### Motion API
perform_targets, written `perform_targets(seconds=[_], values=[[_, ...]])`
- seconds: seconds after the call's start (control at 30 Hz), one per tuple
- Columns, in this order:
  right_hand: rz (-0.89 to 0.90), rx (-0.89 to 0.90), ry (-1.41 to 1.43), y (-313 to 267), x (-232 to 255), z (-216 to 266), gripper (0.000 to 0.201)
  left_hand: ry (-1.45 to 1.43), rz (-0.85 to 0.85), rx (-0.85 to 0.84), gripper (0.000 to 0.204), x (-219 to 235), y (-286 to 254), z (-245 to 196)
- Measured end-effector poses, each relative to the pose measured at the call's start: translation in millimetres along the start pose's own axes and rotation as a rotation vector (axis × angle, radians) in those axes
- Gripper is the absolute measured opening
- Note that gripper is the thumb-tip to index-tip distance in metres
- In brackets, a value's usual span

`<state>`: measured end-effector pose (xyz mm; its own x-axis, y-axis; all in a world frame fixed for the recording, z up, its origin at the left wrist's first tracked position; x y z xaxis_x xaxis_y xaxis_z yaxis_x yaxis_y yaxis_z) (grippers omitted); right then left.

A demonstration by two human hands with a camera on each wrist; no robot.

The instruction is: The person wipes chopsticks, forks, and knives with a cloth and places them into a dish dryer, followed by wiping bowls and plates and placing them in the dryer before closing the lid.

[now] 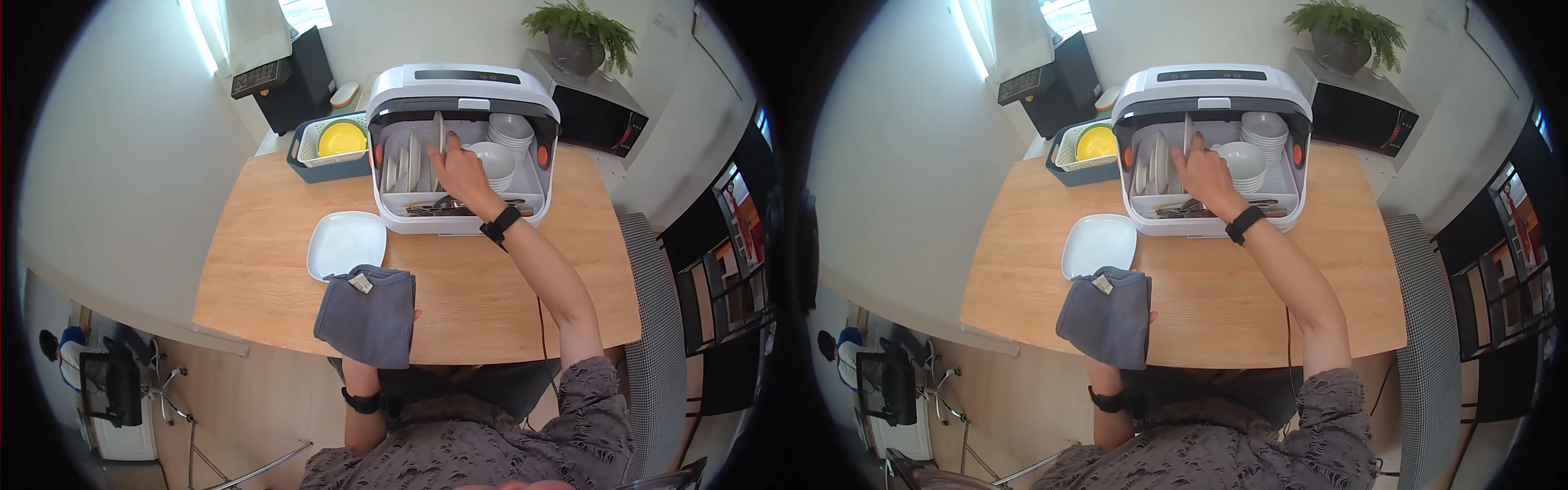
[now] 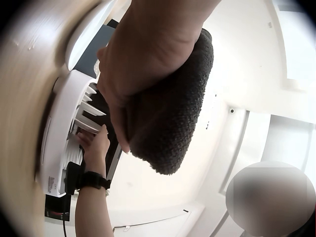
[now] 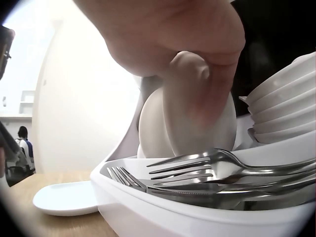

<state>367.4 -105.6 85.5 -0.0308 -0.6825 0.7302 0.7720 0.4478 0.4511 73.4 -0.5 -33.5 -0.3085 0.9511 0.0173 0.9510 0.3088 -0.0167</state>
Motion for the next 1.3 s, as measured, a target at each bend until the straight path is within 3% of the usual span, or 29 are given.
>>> perform_targets(seconds=[0.07,0.17,0.2,0.3,0.33,0.5,0.57,0.73,0.9,1.0,1.1,1.3], values=[[-0.017,-0.009,-0.020,-3,4,-5,0.057,-0.022,-0.003,0.011,0.067,-3,1,1],[-0.233,0.130,-0.086,-6,26,-23,0.051,-0.086,-0.017,0.004,0.067,-6,-3,-9],[-0.141,0.062,-0.175,-7,34,-27,0.050,-0.038,-0.027,0.001,0.068,-6,-5,-14],[-0.060,0.303,-0.452,-5,33,-44,0.056,0.431,-0.063,-0.012,0.068,-8,-5,-25],[0.016,0.273,-0.459,-2,28,-51,0.060,0.543,-0.078,-0.034,0.068,-9,-4,-27],[0.303,0.200,-0.496,0,3,-79,0.078,0.398,-0.082,-0.091,0.066,-15,-6,-24],[0.319,0.223,-0.466,0,4,-82,0.078,0.606,-0.117,-0.197,0.066,-17,-9,-31],[0.393,0.292,-0.369,-6,14,-76,0.073,0.061,-0.079,0.017,0.068,-11,-7,-10],[0.430,0.402,-0.375,-12,17,-71,0.071,0.391,-0.130,-0.092,0.068,-18,-13,-37],[0.470,0.430,-0.374,-11,18,-72,0.070,0.377,-0.123,-0.083,0.066,-16,-12,-34],[0.500,0.329,-0.343,-10,20,-59,0.068,0.441,-0.123,-0.103,0.064,-14,-10,-28],[0.425,0.346,-0.549,6,-12,-59,0.064,0.451,-0.093,-0.035,0.064,-15,-9,-24]])
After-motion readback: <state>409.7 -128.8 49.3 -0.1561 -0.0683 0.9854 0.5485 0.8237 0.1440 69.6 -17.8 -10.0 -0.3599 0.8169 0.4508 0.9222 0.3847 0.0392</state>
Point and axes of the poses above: each hand's wrist, its own y-axis towards the middle knuckle, its own x-axis out of the back of the hand, z = x × y, the point moved 7 cm from there along y, towards the middle knuckle, and after that the axes turned 5 degrees about x, right-handed, at the moved point
